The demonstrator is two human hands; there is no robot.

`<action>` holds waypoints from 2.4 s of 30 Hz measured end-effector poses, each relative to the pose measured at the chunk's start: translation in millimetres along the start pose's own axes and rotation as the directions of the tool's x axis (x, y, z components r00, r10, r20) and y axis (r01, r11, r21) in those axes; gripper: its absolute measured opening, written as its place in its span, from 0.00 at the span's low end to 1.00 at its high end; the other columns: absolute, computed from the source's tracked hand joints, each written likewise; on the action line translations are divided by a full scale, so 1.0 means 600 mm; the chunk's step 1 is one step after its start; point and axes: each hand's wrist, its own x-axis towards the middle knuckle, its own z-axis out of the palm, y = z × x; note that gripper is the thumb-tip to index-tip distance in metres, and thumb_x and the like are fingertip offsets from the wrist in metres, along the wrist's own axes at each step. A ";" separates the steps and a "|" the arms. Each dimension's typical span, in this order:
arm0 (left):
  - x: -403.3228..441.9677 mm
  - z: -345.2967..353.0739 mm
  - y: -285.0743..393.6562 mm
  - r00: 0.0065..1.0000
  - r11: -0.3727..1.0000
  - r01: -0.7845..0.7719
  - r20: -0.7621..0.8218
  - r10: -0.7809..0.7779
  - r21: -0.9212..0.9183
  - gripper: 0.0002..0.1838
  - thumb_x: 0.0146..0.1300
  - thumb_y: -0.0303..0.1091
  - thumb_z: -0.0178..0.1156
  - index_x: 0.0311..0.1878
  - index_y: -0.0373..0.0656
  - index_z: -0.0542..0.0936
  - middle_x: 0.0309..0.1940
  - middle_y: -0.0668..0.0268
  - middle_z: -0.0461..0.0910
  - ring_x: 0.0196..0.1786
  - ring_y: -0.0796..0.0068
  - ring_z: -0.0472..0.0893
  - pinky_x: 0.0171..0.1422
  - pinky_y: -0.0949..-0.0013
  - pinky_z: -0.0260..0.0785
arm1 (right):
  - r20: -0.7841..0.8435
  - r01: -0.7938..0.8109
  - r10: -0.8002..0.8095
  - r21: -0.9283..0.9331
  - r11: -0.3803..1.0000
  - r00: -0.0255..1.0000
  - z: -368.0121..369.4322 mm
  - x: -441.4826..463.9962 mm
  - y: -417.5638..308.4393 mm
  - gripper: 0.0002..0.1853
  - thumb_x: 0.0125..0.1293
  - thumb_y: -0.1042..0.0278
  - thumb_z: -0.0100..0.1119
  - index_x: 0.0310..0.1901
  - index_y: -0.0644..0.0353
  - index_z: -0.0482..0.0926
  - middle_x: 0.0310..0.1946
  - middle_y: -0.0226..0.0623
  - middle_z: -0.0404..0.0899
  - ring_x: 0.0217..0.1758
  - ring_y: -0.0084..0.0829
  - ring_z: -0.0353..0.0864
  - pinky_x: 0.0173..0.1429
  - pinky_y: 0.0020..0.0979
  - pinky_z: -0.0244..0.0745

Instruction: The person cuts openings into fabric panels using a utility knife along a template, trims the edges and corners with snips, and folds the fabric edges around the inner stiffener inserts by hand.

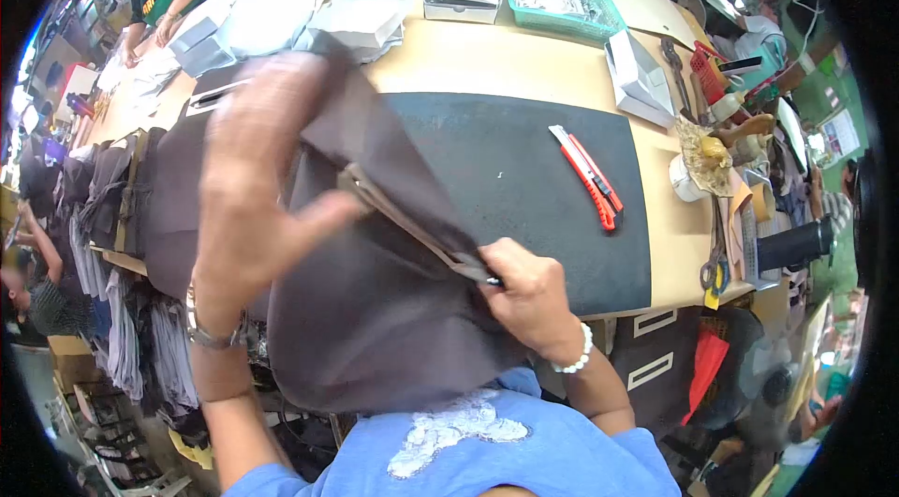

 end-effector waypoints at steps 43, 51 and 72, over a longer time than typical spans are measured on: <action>-0.081 0.252 0.162 0.588 -0.435 0.306 0.528 -0.613 -0.846 0.10 0.64 0.33 0.60 0.44 0.37 0.80 0.39 0.69 0.81 0.39 0.84 0.77 0.45 0.76 0.71 | 0.098 -0.425 0.627 0.813 0.397 0.773 0.044 -0.056 0.009 0.12 0.74 0.61 0.44 0.49 0.61 0.65 0.23 0.28 0.72 0.17 0.10 0.60 0.19 0.14 0.56; -0.087 0.251 0.159 0.636 -0.473 0.256 0.515 -0.575 -0.843 0.07 0.63 0.30 0.61 0.41 0.38 0.82 0.36 0.70 0.82 0.37 0.86 0.77 0.43 0.78 0.71 | 0.166 -0.483 0.651 0.805 0.345 0.741 0.027 -0.038 0.011 0.11 0.72 0.60 0.47 0.44 0.59 0.65 0.21 0.30 0.74 0.15 0.11 0.60 0.18 0.14 0.54; -0.103 0.242 0.166 0.637 -0.421 0.314 0.518 -0.571 -0.851 0.07 0.63 0.30 0.61 0.40 0.37 0.81 0.33 0.70 0.82 0.34 0.86 0.77 0.40 0.77 0.71 | 0.087 -0.434 0.639 0.802 0.411 0.765 0.032 -0.028 0.004 0.10 0.69 0.68 0.54 0.44 0.57 0.62 0.18 0.28 0.71 0.18 0.10 0.63 0.21 0.15 0.53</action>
